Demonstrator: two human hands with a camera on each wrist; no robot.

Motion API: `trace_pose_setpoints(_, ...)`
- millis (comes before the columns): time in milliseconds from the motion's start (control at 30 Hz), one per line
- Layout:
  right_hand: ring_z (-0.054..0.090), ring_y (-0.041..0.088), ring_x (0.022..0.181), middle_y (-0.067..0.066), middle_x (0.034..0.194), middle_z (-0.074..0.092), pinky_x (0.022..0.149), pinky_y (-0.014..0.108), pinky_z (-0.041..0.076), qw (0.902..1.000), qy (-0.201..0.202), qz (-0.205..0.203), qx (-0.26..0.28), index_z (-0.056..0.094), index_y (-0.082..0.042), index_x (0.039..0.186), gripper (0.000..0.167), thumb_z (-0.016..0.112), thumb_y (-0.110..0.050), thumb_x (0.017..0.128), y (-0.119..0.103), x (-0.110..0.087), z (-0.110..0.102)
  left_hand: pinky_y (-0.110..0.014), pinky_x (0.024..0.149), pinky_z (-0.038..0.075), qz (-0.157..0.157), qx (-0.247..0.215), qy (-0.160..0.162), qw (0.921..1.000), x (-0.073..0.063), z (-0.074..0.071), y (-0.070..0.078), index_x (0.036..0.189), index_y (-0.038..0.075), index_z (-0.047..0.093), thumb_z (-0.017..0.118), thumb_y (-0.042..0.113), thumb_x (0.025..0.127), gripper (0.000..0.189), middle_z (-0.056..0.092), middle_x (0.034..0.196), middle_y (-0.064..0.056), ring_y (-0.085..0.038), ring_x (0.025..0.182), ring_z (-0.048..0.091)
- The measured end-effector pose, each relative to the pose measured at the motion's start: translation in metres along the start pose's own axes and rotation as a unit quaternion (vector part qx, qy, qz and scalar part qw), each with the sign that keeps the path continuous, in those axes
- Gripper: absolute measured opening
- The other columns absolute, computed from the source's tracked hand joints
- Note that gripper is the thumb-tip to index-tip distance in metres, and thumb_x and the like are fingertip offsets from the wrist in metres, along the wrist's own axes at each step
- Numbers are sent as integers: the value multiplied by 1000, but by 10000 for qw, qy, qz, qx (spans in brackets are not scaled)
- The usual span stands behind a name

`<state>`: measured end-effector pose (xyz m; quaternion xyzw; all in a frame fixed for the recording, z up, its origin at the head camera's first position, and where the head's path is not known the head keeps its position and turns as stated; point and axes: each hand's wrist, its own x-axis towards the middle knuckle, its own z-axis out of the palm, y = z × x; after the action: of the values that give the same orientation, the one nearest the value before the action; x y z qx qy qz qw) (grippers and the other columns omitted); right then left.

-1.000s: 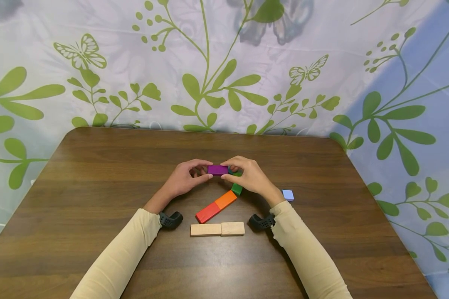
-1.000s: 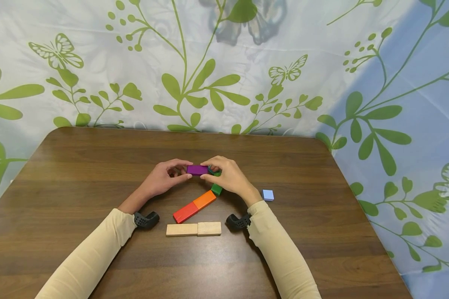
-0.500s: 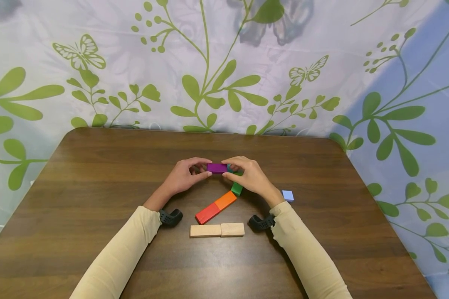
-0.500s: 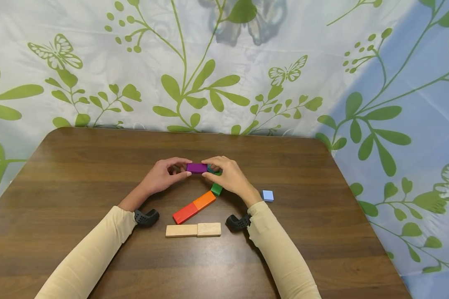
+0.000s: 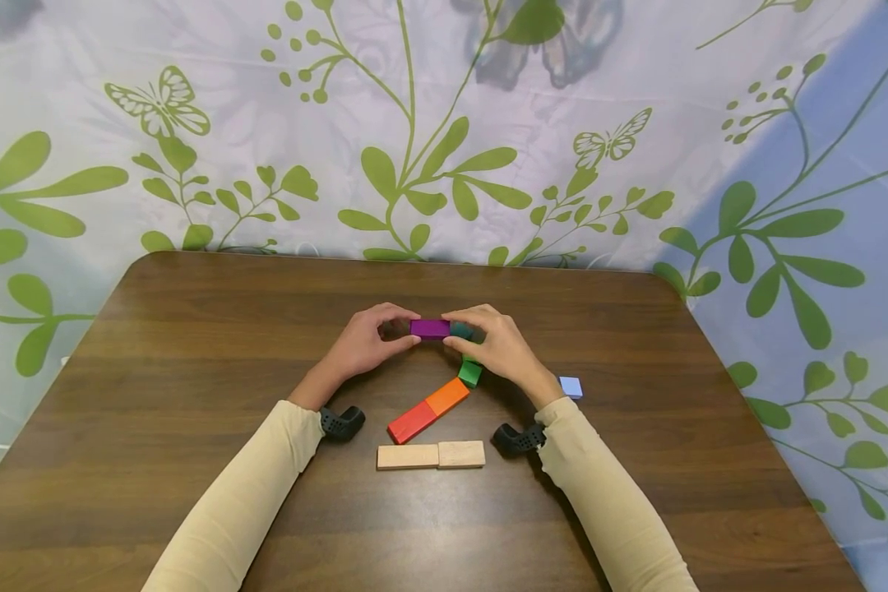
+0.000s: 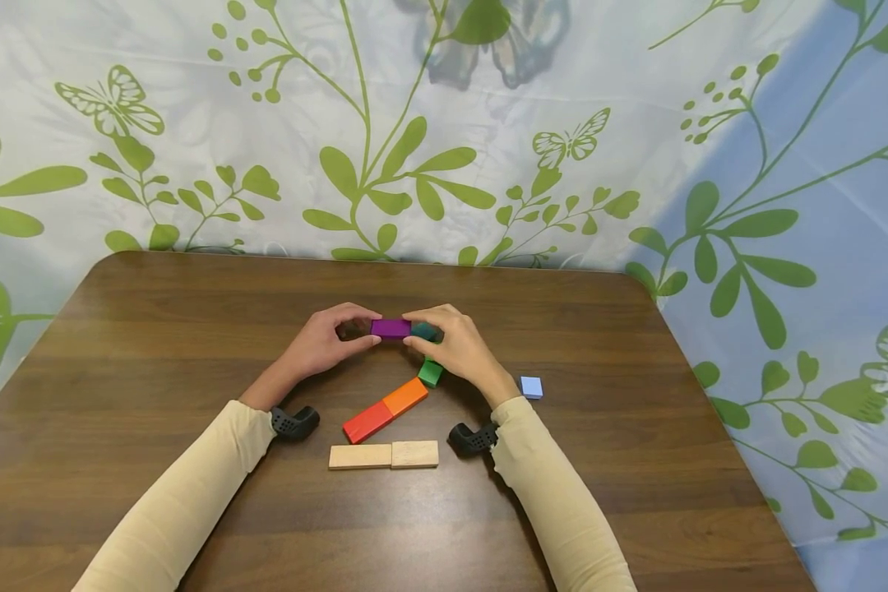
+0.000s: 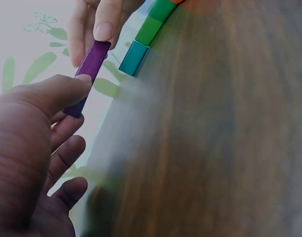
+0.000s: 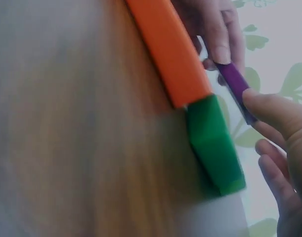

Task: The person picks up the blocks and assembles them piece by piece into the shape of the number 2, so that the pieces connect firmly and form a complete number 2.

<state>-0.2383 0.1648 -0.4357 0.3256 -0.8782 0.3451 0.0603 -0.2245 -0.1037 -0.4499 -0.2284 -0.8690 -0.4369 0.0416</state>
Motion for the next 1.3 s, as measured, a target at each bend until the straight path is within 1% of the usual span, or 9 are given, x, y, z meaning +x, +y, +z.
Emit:
trace_pose_setpoints(67, 63, 22, 117, 2, 124, 73, 98, 44, 54, 9999, -11, 134, 67, 72, -15, 131, 41, 79, -26, 93, 1, -1, -3, -36, 80, 50, -59, 32, 11, 10000, 0, 0, -1, 124, 16, 75, 79, 28, 93, 33, 71, 115, -5, -22, 99, 62)
trace_pose_setpoints(200, 65, 24, 118, 3, 128, 71, 99, 45, 54, 9987, 100, 441, 216, 71, -14, 133, 40, 77, -26, 95, 6, -3, -7, -35, 82, 50, -133, 71, 71, 9999, 1, 1, -3, 124, 16, 74, 79, 28, 93, 34, 71, 116, -5, -21, 99, 63)
trace_pose_setpoints(333, 68, 24, 117, 4, 127, 72, 101, 43, 54, 9967, 238, 704, 333, 71, -15, 133, 38, 73, -28, 98, 11, -4, -7, -38, 84, 52, -165, 74, 144, 9997, 3, 2, -4, 124, 14, 75, 80, 28, 92, 35, 72, 115, -6, -22, 99, 63)
trace_pose_setpoints(467, 69, 24, 115, 6, 125, 73, 102, 44, 53, 9944, 411, 844, 490, 71, -12, 131, 34, 71, -26, 100, 16, -6, -4, -40, 86, 52, -188, 122, 159, 9996, 4, 1, -4, 124, 13, 75, 80, 27, 92, 35, 72, 116, -7, -22, 98, 63)
trace_pose_setpoints(567, 69, 24, 113, 7, 124, 74, 101, 44, 54, 9931, 490, 927, 521, 72, -11, 131, 32, 69, -23, 101, 21, -7, -2, -39, 85, 51, -178, 160, 142, 9996, 6, 0, -5, 125, 13, 74, 80, 26, 93, 35, 71, 116, -7, -22, 97, 61)
trace_pose_setpoints(733, 70, 24, 110, 8, 126, 73, 96, 43, 56, 9906, 577, 1153, 467, 71, -12, 131, 30, 65, -23, 104, 28, -11, 0, -38, 85, 50, -141, 206, 131, 9996, 8, 0, -4, 125, 11, 75, 80, 26, 92, 36, 71, 117, -8, -23, 97, 61)
trace_pose_setpoints(1000, 70, 23, 111, 6, 126, 73, 97, 42, 55, 9900, 561, 1164, 563, 71, -14, 132, 31, 64, -25, 104, 34, -12, 1, -39, 85, 51, -96, 276, 65, 9996, 11, 0, -4, 123, 10, 75, 80, 25, 92, 35, 72, 118, -9, -24, 96, 62)
trace_pose_setpoints(1300, 70, 25, 111, 8, 126, 73, 97, 43, 55, 9905, 542, 1165, 487, 71, -12, 132, 30, 64, -23, 104, 34, -13, 3, -38, 84, 50, -127, 389, 25, 9992, 12, 1, -7, 123, 9, 75, 79, 25, 93, 35, 72, 117, -9, -23, 95, 61)
